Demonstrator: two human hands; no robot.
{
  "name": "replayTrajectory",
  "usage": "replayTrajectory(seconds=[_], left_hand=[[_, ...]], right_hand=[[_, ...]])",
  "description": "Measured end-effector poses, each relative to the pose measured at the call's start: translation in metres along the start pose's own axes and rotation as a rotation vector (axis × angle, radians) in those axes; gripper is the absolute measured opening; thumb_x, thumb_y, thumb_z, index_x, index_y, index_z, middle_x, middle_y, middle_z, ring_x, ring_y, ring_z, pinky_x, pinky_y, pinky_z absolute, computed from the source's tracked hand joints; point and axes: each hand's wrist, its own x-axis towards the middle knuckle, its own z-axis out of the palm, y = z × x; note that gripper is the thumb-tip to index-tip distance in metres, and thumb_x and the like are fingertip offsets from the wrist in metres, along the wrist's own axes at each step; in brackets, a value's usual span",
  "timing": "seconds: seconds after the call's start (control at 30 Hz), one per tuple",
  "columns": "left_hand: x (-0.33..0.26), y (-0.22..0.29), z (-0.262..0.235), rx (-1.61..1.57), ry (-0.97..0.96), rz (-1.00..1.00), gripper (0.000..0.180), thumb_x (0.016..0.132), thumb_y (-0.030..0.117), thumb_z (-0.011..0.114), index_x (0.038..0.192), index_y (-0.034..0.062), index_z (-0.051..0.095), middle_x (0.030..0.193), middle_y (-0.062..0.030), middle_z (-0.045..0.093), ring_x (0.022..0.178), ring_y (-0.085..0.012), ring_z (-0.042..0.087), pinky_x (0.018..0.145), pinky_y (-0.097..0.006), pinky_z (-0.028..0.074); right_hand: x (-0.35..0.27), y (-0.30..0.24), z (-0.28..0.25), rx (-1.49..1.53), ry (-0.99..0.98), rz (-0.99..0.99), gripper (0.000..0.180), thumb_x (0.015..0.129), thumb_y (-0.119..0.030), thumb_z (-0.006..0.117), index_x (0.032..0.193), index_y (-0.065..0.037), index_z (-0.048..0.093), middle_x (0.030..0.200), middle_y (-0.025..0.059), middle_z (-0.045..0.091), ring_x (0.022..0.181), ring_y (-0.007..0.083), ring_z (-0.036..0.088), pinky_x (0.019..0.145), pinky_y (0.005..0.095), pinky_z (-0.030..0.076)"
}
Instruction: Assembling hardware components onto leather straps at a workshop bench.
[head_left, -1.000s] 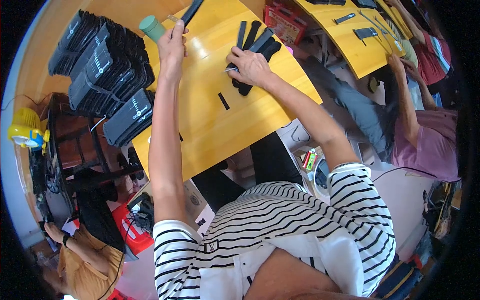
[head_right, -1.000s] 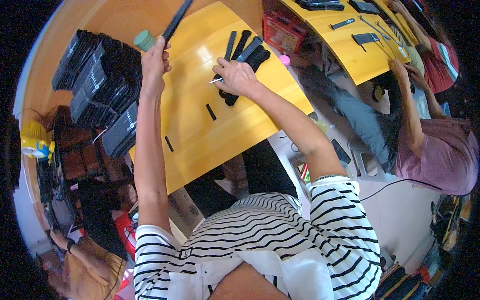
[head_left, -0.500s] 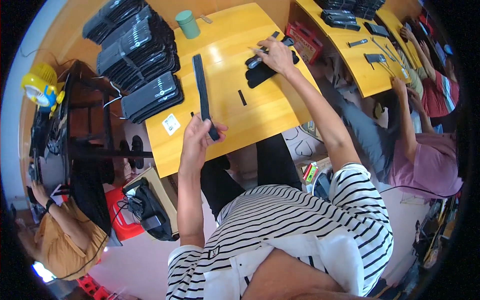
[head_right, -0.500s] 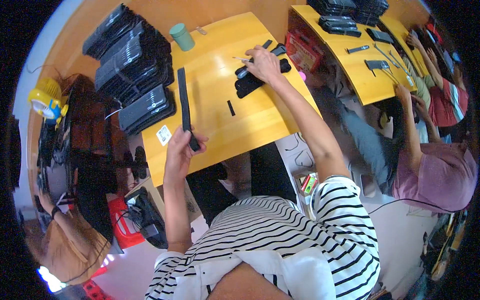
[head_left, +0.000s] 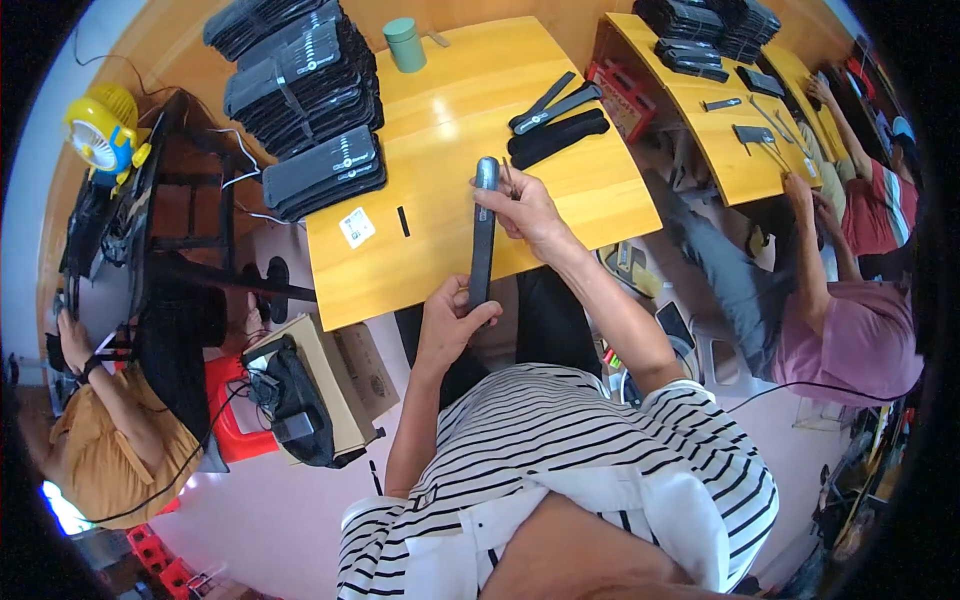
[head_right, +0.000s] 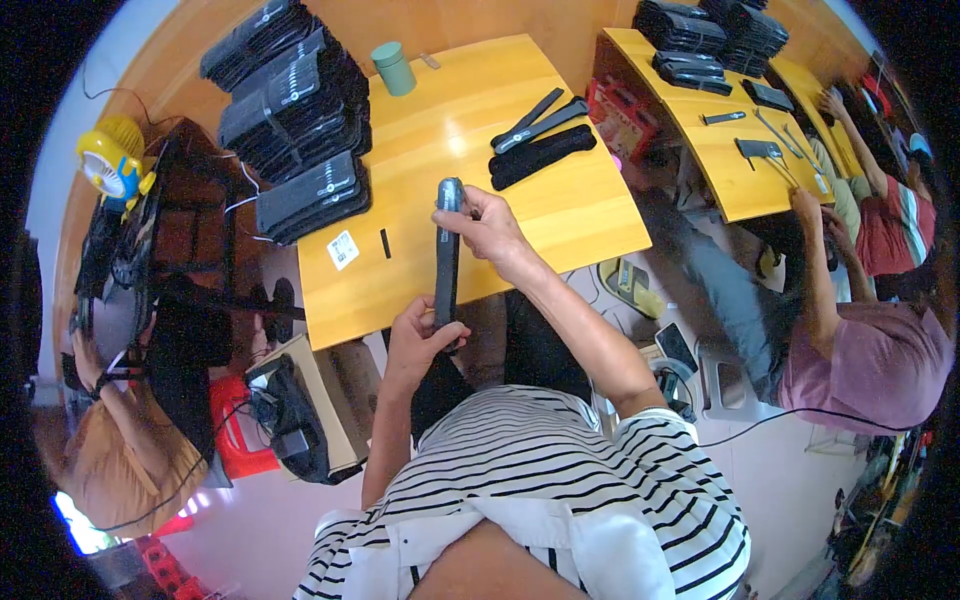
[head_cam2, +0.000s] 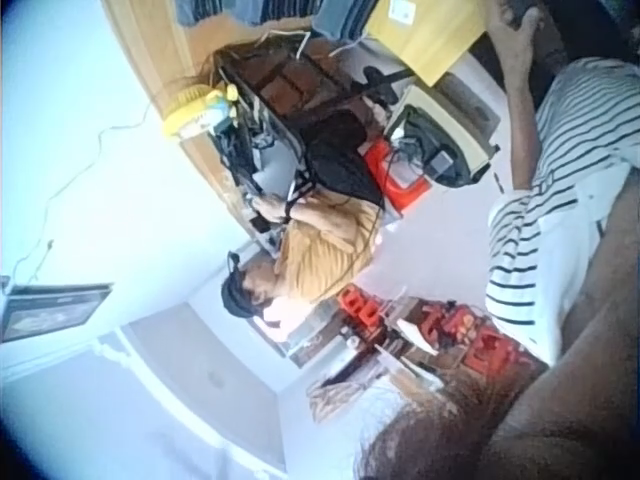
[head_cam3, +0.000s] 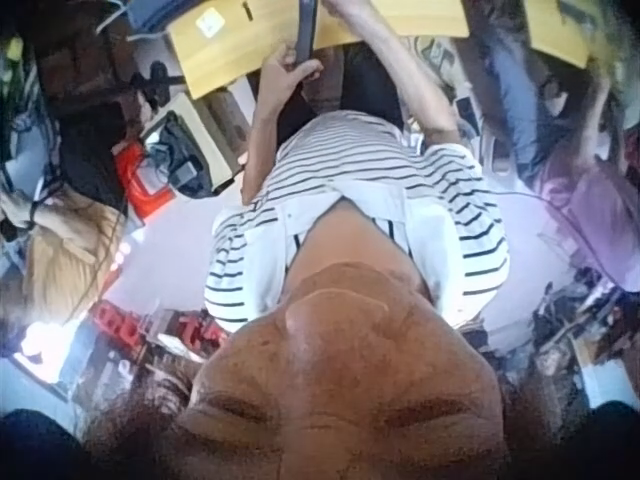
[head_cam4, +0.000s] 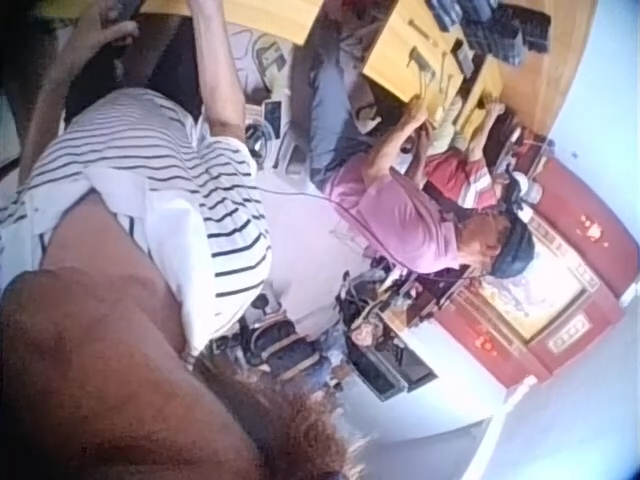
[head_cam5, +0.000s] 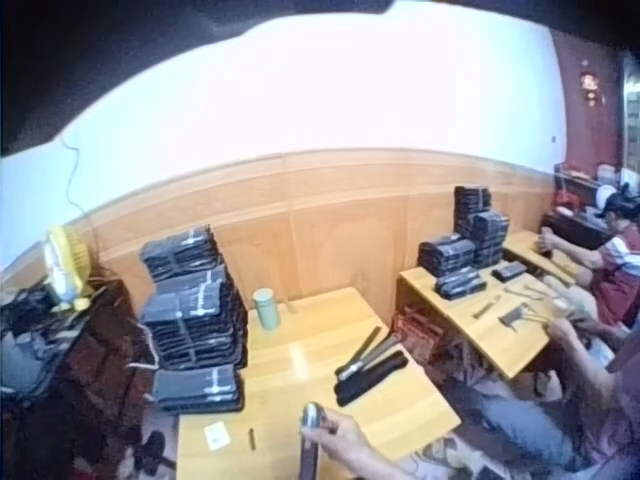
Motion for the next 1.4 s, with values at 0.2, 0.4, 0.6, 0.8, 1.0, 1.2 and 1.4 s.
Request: replayTrajectory(seconds=[0.2, 0.4, 0.6, 0.8, 1.0, 1.2, 1.4], left_hand=[[0.0, -0.005, 0.004, 0.015, -0.078, 0.005, 0.024, 0.082, 0.007, 0.061, 0.101, -0.0022, 0.051, 0.074, -0.0071, 0.062, 0.065, -0.0099, 0.057, 0.063, -0.021, 0.046], [-0.003, -0.006, -0.012, -0.118, -0.069, 0.017, 0.021, 0.088, 0.014, 0.053, 0.1, -0.0034, 0.053, 0.07, -0.0059, 0.06, 0.063, -0.0116, 0.058, 0.06, -0.023, 0.046], [-0.009, -0.008, -0.029, 0.519, 0.025, 0.042, 0.021, 0.085, 0.018, 0.055, 0.094, -0.0013, 0.058, 0.062, -0.0084, 0.061, 0.057, -0.0138, 0.06, 0.056, -0.027, 0.045], [-0.031, -0.001, -0.055, 0.491, 0.048, 0.099, 0.021, 0.082, 0.017, 0.061, 0.095, 0.0009, 0.06, 0.065, -0.0057, 0.061, 0.059, -0.0121, 0.061, 0.054, -0.025, 0.046], [-0.038, 0.031, -0.082, -0.048, 0.149, -0.031, 0.025, 0.085, 0.023, 0.059, 0.097, 0.0006, 0.059, 0.076, -0.0041, 0.062, 0.061, -0.0096, 0.06, 0.046, -0.017, 0.043], [-0.017, 0.02, -0.042, -0.673, 0.132, 0.223, 0.047, 0.088, 0.037, 0.053, 0.116, -0.0005, 0.051, 0.091, -0.0085, 0.062, 0.078, -0.0145, 0.06, 0.062, -0.028, 0.052], [-0.015, -0.008, -0.007, -0.38, 0.271, 0.063, 0.019, 0.091, 0.013, 0.049, 0.101, 0.0, 0.057, 0.096, -0.0082, 0.063, 0.088, -0.0154, 0.061, 0.076, -0.029, 0.05]], right_hand=[[0.004, 0.0, -0.003, 0.001, 0.021, 0.007, 0.017, 0.078, -0.02, 0.067, 0.08, -0.01, 0.054, 0.059, -0.0064, 0.043, 0.044, 0.0013, 0.035, 0.036, 0.0175, 0.022], [0.01, 0.012, -0.004, -0.009, 0.017, 0.003, 0.013, 0.079, -0.015, 0.065, 0.081, -0.007, 0.055, 0.06, -0.0037, 0.048, 0.043, 0.0029, 0.038, 0.037, 0.0179, 0.025], [-0.011, 0.023, -0.01, -0.245, 0.073, -0.055, 0.01, 0.078, -0.011, 0.065, 0.083, -0.005, 0.059, 0.061, -0.0024, 0.051, 0.044, 0.004, 0.043, 0.04, 0.0169, 0.029], [-0.021, 0.004, -0.019, -0.484, -0.187, 0.108, 0.012, 0.079, -0.01, 0.065, 0.083, -0.001, 0.059, 0.061, -0.0008, 0.053, 0.045, 0.0051, 0.045, 0.043, 0.0194, 0.036], [-0.053, -0.005, -0.029, -0.529, -0.523, 0.397, 0.022, 0.084, -0.017, 0.059, 0.099, -0.002, 0.061, 0.067, 0.0002, 0.059, 0.053, 0.0036, 0.047, 0.043, 0.0194, 0.035], [-0.07, 0.021, -0.002, 0.011, -0.245, 0.397, 0.023, 0.085, -0.013, 0.057, 0.103, 0.0, 0.059, 0.068, 0.0064, 0.061, 0.042, 0.0037, 0.039, 0.038, 0.0155, 0.028], [-0.072, 0.027, 0.013, -0.189, -0.221, 0.16, 0.023, 0.085, -0.018, 0.059, 0.102, -0.002, 0.061, 0.068, 0.0005, 0.058, 0.053, 0.0058, 0.048, 0.048, 0.0202, 0.039]])
